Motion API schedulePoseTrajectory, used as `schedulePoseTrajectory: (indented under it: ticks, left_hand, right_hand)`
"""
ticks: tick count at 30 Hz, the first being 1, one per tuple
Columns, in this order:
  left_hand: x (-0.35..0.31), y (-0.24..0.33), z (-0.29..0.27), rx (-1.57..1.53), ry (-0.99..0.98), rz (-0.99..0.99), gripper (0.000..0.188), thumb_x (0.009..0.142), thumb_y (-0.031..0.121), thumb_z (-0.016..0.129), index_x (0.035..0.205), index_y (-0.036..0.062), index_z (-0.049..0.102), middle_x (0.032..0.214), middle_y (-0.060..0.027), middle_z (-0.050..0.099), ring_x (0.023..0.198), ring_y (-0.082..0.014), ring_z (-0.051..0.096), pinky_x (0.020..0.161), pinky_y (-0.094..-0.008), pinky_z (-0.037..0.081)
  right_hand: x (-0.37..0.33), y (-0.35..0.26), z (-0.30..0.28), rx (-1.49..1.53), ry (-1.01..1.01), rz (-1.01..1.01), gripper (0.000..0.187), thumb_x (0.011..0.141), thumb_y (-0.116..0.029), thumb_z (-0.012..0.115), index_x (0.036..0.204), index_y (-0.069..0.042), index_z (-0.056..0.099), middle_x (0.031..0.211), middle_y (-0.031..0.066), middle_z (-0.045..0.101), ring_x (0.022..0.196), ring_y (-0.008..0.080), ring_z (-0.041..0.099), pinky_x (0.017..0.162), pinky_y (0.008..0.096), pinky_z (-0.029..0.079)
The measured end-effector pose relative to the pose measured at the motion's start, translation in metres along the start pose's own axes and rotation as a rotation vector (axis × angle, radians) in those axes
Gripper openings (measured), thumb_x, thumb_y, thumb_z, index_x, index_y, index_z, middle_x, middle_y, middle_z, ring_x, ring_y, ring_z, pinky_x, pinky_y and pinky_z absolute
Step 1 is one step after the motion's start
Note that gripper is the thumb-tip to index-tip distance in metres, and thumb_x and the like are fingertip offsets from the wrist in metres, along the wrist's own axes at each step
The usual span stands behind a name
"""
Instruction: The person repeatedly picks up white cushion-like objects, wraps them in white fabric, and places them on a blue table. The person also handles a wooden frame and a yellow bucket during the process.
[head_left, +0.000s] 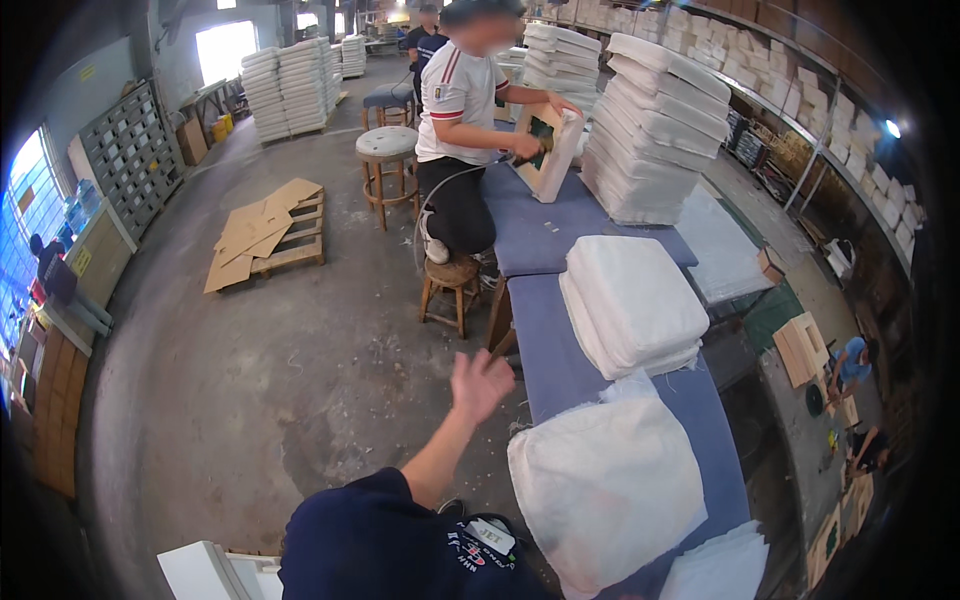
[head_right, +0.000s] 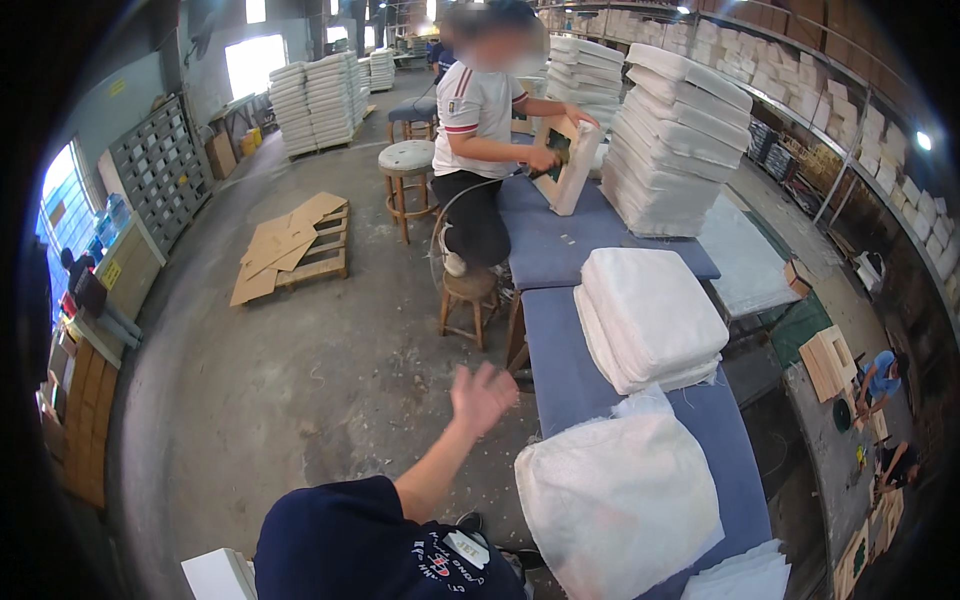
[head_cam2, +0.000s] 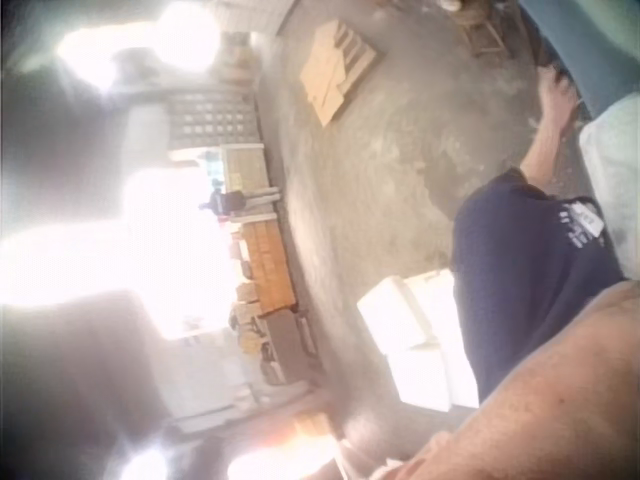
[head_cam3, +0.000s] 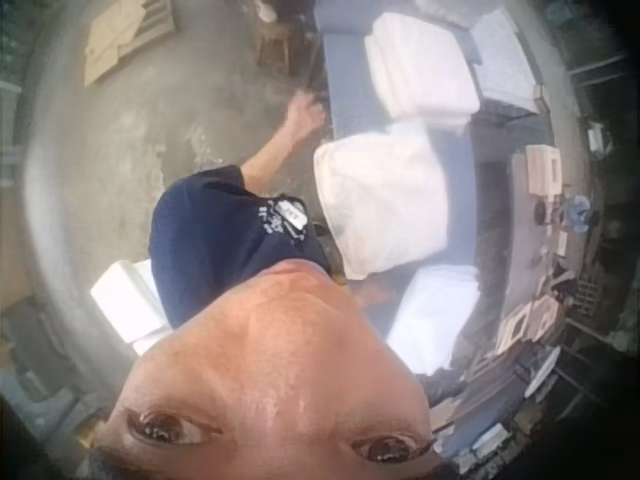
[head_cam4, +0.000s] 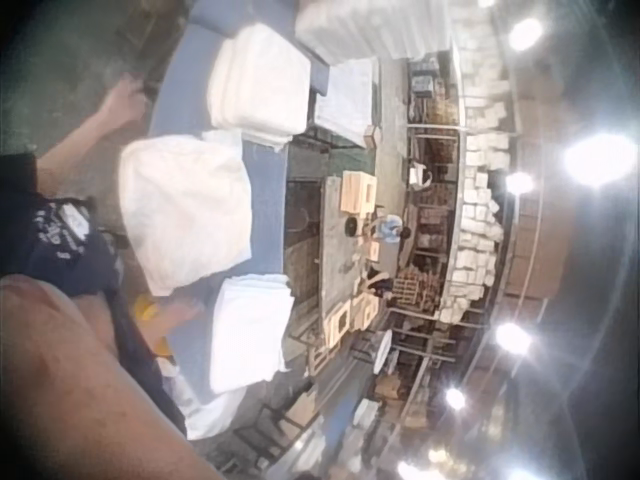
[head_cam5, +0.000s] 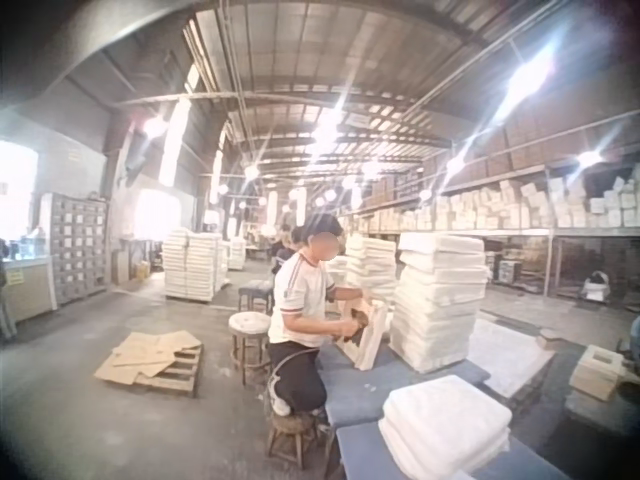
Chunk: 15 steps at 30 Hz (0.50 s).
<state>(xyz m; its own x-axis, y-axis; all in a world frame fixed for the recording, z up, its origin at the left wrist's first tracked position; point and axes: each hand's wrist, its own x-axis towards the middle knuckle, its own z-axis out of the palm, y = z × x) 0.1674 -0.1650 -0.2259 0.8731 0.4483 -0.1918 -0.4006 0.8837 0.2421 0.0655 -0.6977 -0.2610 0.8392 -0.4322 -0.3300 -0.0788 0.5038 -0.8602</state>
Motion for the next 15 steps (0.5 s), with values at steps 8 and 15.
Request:
schedulePoseTrajectory:
  ticks: [8,15]
  left_hand:
    - [-0.016,0.184,0.079,-0.254,-0.426,0.598,0.088,0.089,0.069,0.045,0.155,0.0192,0.014,0.159,-0.0190,0.010,0.146,-0.0381,0.013,0.119,-0.0513,0.017]
    - [-0.024,0.236,0.070,-0.131,-0.383,0.702,0.082,0.092,0.066,0.043,0.154,0.0174,0.019,0.157,-0.0191,0.019,0.144,-0.0370,0.021,0.118,-0.0507,0.020]
  right_hand:
    - [0.044,-0.120,-0.095,1.795,-0.544,-0.299,0.062,0.098,-0.046,0.039,0.149,-0.013,0.030,0.158,0.0087,0.024,0.142,0.0339,0.028,0.113,0.0596,0.024]
    - [0.115,-0.145,-0.136,2.247,-0.819,0.362,0.056,0.098,-0.046,0.042,0.145,-0.015,0.039,0.155,0.0080,0.031,0.142,0.0326,0.029,0.113,0.0614,0.024]
